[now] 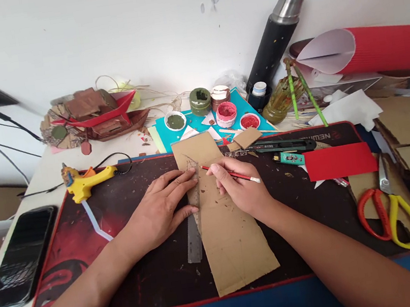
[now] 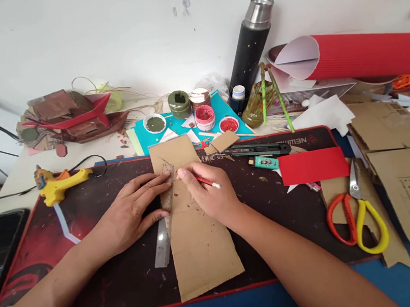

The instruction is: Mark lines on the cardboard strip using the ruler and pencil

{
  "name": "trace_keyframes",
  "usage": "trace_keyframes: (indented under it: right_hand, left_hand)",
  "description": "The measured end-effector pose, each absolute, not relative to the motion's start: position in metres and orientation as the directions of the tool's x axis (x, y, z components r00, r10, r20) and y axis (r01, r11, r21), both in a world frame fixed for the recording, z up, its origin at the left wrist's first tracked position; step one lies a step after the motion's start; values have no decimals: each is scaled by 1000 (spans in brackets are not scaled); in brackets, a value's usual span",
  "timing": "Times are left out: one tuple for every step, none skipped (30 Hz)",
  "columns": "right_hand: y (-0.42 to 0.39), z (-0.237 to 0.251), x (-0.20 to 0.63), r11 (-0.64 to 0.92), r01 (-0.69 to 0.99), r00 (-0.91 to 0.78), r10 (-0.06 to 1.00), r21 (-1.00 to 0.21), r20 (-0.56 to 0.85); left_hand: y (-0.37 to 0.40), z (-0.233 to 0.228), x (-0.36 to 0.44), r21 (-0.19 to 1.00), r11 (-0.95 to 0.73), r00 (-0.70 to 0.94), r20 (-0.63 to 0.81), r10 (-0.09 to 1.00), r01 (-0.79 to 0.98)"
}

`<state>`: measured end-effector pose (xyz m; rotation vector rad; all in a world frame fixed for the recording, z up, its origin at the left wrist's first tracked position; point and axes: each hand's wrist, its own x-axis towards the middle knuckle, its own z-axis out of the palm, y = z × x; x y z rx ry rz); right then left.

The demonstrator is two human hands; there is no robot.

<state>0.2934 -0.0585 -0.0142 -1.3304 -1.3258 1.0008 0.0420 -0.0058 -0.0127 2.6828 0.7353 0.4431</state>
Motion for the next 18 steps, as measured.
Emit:
trace_keyframes:
  right_hand:
    - [-59,-15,293,70,208,68,994,-976,86]
    - [-59,-16,293,72,219,69,994,-973,89]
    - [-59,-16,293,74,228,69,993,-971,92]
    - [-59,-17,293,75,236,69,993,-969,94]
    - [-59,-17,293,77,243,68,993,-967,96]
    - [-59,-18,293,78,249,67,993,-965,98]
    - [-59,-18,292,80,253,64,993,-964,99]
    - [-60,-18,292,80,255,61,993,-964,98]
    - [-60,-18,292,80,256,58,993,-963,98]
    - [-60,-17,291,79,258,56,994,-963,97]
    - [-60,-17,291,81,261,54,994,-962,98]
    - [-60,-16,291,84,266,53,993,-960,101]
    - [-60,-16,290,88,273,50,993,-958,106]
    - [-60,-15,290,93,281,49,993,-955,111]
    - [-60,-15,290,97,287,47,992,-953,116]
    - [-60,-14,290,100,293,45,992,-951,118]
    - [-59,-14,290,101,297,44,992,-950,120]
    - [-59,-14,290,102,300,44,992,-949,121]
  left_hand:
    - [-6,-13,42,376,-818,820,207,533,437]
    - [-6,-13,42,369,-820,821,209,532,437]
    - [-6,-13,42,366,-821,821,211,531,437]
    - [-6,-13,42,366,-822,820,213,531,437]
    - [-6,-13,42,368,-821,819,215,532,436]
    - [-6,-14,42,373,-819,818,215,533,436]
    - [-6,-14,42,378,-817,817,214,535,436]
    - [-6,-15,42,382,-815,816,213,537,436]
    - [-6,-15,41,386,-813,816,212,537,435]
    - [-6,-15,41,388,-813,816,213,537,434]
    - [-6,-15,41,388,-813,816,214,537,434]
    - [-6,-15,41,387,-814,816,216,536,433]
    - [-6,-15,41,384,-815,816,217,536,433]
    - [-6,-15,41,381,-817,817,217,535,434]
    - [-6,-15,42,376,-818,817,217,534,435]
    - [-6,-15,42,372,-820,818,216,533,436]
    - [-6,-15,42,368,-821,820,214,531,436]
    - [-6,-15,41,366,-822,821,212,530,436]
